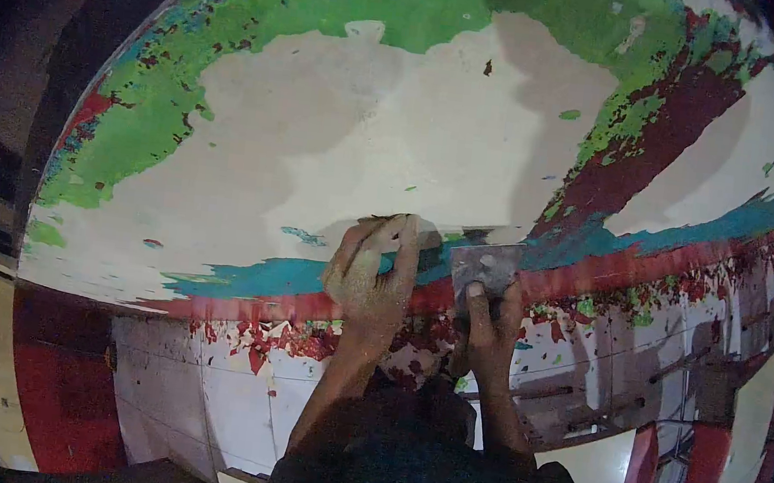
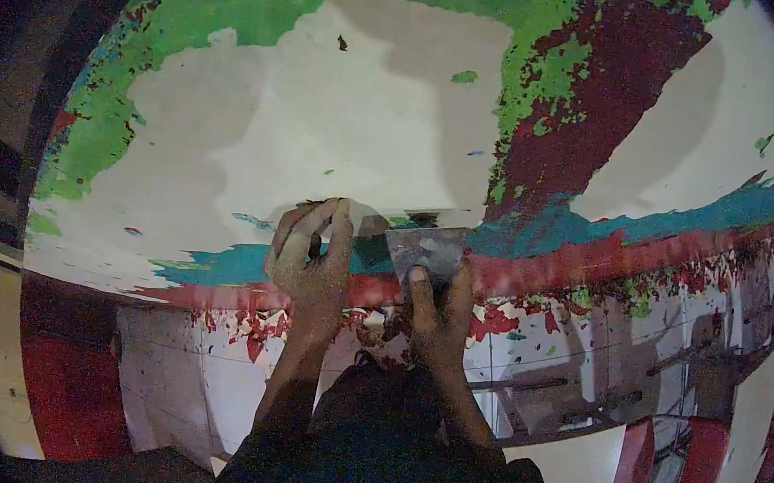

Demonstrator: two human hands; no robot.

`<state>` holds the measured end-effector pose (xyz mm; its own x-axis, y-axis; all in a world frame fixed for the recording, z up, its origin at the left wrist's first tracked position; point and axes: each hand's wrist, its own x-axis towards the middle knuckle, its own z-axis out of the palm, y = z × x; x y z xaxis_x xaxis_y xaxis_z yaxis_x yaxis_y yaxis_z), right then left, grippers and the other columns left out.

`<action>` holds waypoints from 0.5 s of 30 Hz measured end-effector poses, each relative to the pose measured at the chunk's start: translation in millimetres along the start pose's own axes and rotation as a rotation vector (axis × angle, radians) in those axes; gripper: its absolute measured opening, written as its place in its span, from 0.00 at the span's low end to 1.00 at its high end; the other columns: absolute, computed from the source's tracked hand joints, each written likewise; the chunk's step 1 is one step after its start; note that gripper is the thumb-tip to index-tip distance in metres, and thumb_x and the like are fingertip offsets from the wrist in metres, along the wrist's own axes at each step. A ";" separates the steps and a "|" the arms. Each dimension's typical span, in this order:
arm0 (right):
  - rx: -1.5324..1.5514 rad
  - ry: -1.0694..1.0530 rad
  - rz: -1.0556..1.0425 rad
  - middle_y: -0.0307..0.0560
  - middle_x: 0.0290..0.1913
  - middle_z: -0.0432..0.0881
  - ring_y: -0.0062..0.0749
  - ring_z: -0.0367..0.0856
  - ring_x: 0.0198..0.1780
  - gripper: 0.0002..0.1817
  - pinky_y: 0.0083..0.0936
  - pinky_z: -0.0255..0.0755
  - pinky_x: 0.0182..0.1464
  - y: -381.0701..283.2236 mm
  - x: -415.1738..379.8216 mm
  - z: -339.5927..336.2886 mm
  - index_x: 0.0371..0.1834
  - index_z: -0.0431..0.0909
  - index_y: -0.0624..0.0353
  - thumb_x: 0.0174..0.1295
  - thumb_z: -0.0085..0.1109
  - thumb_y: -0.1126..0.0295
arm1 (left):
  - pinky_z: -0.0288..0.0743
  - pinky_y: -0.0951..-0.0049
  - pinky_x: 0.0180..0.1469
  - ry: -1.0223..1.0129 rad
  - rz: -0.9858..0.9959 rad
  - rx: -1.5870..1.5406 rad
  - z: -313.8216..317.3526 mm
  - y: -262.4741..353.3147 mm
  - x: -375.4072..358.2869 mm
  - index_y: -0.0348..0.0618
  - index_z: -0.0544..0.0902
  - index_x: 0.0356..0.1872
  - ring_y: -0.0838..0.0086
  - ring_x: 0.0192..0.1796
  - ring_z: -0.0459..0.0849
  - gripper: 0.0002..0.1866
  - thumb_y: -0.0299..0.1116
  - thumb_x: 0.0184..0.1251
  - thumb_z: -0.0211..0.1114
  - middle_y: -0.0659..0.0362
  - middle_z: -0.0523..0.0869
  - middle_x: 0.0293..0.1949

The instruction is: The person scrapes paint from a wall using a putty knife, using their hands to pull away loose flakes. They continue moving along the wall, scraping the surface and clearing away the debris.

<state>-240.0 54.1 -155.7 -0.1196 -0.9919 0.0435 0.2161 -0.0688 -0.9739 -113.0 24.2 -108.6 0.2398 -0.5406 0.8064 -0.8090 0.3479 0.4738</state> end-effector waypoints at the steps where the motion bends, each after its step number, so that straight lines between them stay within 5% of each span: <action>1: 0.026 -0.014 0.024 0.49 0.45 0.72 0.33 0.70 0.45 0.19 0.29 0.65 0.49 2.2 0.0 -1.6 0.50 0.64 0.65 0.60 0.51 0.66 | 0.74 0.74 0.29 -0.017 -0.023 -0.005 -0.5 1.7 -0.7 0.39 0.81 0.31 0.69 0.29 0.81 0.07 0.22 0.48 0.68 0.54 0.82 0.30; 4: 0.072 0.006 0.166 0.50 0.45 0.72 0.34 0.70 0.45 0.19 0.29 0.65 0.50 4.7 -2.0 -1.7 0.51 0.64 0.66 0.60 0.51 0.66 | 0.76 0.72 0.30 -0.027 -0.030 -0.007 0.0 3.5 -0.1 0.38 0.80 0.30 0.65 0.30 0.82 0.07 0.23 0.48 0.68 0.52 0.81 0.29; 10: -0.016 -0.022 0.012 0.50 0.47 0.70 0.34 0.69 0.47 0.21 0.30 0.64 0.49 5.0 1.4 -5.0 0.53 0.63 0.66 0.60 0.51 0.66 | 0.76 0.73 0.27 -0.038 -0.043 0.000 1.5 10.8 5.2 0.38 0.78 0.28 0.66 0.28 0.82 0.08 0.22 0.46 0.68 0.52 0.81 0.28; 15: 0.041 -0.026 0.115 0.50 0.48 0.69 0.32 0.68 0.47 0.21 0.29 0.64 0.49 3.2 1.7 -10.0 0.53 0.63 0.65 0.60 0.51 0.65 | 0.75 0.73 0.26 -0.023 0.048 -0.020 5.4 5.9 2.7 0.38 0.76 0.26 0.67 0.26 0.80 0.08 0.22 0.46 0.68 0.53 0.80 0.26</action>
<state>-249.2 53.3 -161.0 -0.0666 -0.9959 -0.0618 0.2660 0.0420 -0.9631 -120.0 20.7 -105.6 0.1885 -0.5409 0.8197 -0.8080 0.3891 0.4425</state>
